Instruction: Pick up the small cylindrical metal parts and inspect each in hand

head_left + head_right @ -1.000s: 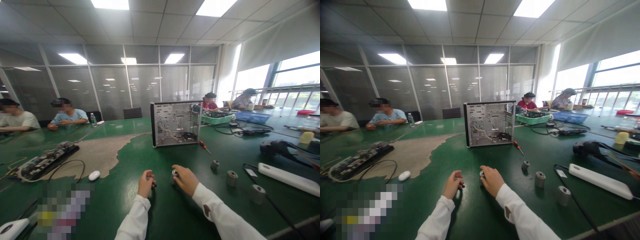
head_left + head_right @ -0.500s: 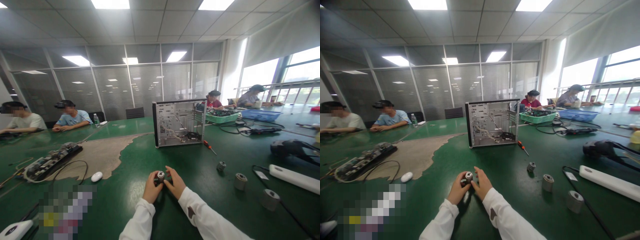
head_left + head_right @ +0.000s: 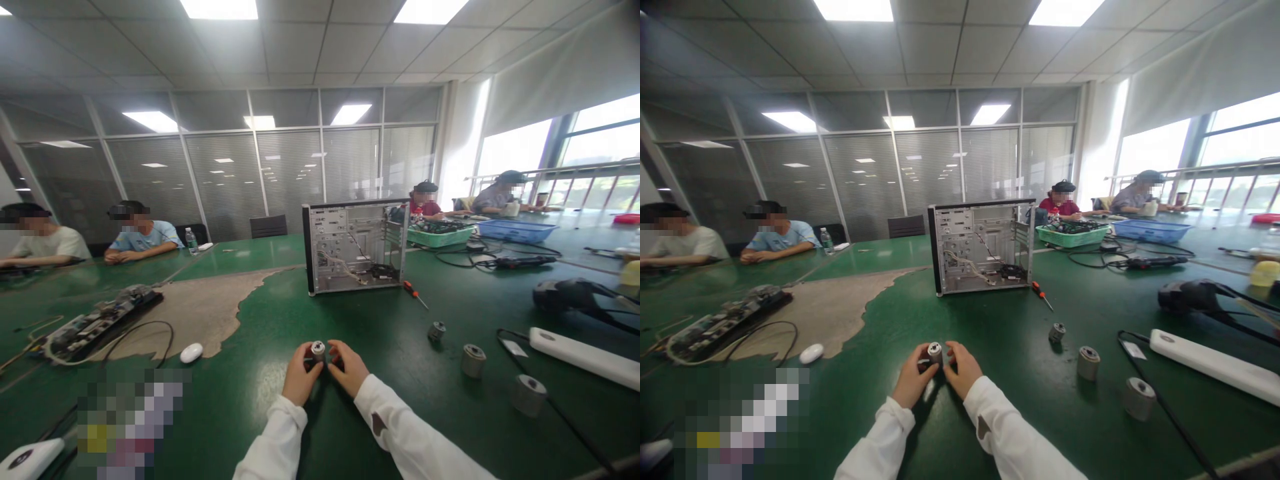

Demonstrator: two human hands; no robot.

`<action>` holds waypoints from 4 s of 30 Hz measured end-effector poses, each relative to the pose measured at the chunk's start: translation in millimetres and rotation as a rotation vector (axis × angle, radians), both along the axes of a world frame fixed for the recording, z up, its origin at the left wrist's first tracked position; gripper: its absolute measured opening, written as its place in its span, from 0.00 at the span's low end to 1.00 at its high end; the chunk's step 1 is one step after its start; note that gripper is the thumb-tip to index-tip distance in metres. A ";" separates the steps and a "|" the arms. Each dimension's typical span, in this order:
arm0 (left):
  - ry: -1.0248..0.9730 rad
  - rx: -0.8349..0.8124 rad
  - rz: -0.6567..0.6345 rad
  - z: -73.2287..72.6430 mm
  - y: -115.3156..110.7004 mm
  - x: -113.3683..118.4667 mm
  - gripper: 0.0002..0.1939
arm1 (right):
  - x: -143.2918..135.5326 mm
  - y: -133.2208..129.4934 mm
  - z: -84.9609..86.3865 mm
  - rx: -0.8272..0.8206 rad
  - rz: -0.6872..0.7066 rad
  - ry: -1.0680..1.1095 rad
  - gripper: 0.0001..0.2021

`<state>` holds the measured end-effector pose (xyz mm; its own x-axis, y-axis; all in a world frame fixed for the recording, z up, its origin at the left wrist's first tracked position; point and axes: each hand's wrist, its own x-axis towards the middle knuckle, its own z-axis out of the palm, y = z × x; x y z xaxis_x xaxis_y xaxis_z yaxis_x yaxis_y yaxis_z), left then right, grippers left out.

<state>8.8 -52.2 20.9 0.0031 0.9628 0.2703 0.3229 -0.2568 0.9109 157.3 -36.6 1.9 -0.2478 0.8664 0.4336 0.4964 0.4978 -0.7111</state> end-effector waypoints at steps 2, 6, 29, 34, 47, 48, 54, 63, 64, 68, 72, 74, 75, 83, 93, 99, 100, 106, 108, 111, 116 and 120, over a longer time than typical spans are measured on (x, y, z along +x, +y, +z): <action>0.016 0.051 0.042 -2.1 -0.2 1.3 0.23 | -2.2 -0.7 1.2 -0.002 0.010 -0.013 0.23; 0.105 0.205 0.049 -3.1 -1.9 5.2 0.23 | -8.5 -1.3 4.9 0.017 0.035 -0.041 0.23; -0.672 -0.118 0.245 -15.1 40.3 -3.1 0.25 | -41.4 25.1 2.4 0.025 -0.036 0.175 0.18; -0.813 -0.224 0.220 -2.7 32.6 -2.1 0.20 | -37.5 16.4 4.3 0.037 0.011 0.220 0.21; -1.129 -0.426 0.020 2.5 21.9 5.0 0.10 | -33.7 11.8 11.7 -0.170 0.097 0.506 0.20; -1.138 -0.445 0.014 2.8 21.2 5.8 0.11 | -34.2 12.8 9.5 -0.205 0.108 0.536 0.21; -1.123 -0.464 -0.017 2.2 17.8 7.2 0.12 | -35.6 15.8 3.1 -0.415 0.205 0.704 0.24; -1.067 -0.470 -0.185 7.4 10.5 8.4 0.14 | -34.7 19.2 7.0 -0.511 0.185 0.909 0.22; -1.060 -0.470 -0.206 7.4 10.0 8.5 0.14 | -35.5 19.7 6.4 -0.503 0.168 0.932 0.22; -1.056 -0.486 -0.242 7.0 9.1 8.1 0.14 | -37.4 20.4 5.6 -0.500 0.135 0.947 0.22; -1.117 -0.545 -0.200 9.7 9.0 7.5 0.16 | -35.8 21.2 7.0 -0.572 0.131 0.966 0.23; -1.162 -0.563 -0.181 12.5 8.3 7.8 0.16 | -35.0 22.0 7.5 -0.597 0.130 0.984 0.23; -1.187 -0.558 -0.184 14.3 7.7 8.1 0.16 | -34.8 22.3 7.6 -0.604 0.130 0.990 0.23; -1.360 -0.444 -0.332 27.6 -0.1 4.7 0.21 | -33.4 22.2 9.0 -0.606 0.156 0.968 0.20; -1.082 -0.212 -0.127 14.6 4.6 14.0 0.23 | -31.2 22.4 11.2 -0.644 0.176 0.975 0.19; -0.763 -0.075 0.083 16.0 7.2 17.1 0.34 | -24.9 22.8 14.0 -0.647 0.135 0.991 0.18; -0.705 -0.048 0.106 16.8 6.7 16.8 0.35 | -24.0 22.5 14.7 -0.641 0.128 0.983 0.18; -0.348 0.099 0.137 18.1 0.3 15.9 0.31 | -25.3 20.8 15.6 -0.608 0.136 0.957 0.17; -0.211 0.144 0.125 18.0 -1.7 16.1 0.29 | -27.2 21.4 14.7 -0.617 0.123 0.985 0.17; -0.053 0.144 0.114 18.9 -3.7 16.1 0.28 | -28.7 22.0 15.2 -0.668 0.089 1.018 0.16; 0.230 0.111 0.143 21.2 -4.4 14.6 0.27 | -26.8 19.3 22.0 -0.857 0.051 1.065 0.17; 0.346 0.190 0.129 19.7 -4.0 13.6 0.26 | -24.5 17.9 25.7 -0.940 0.048 1.070 0.18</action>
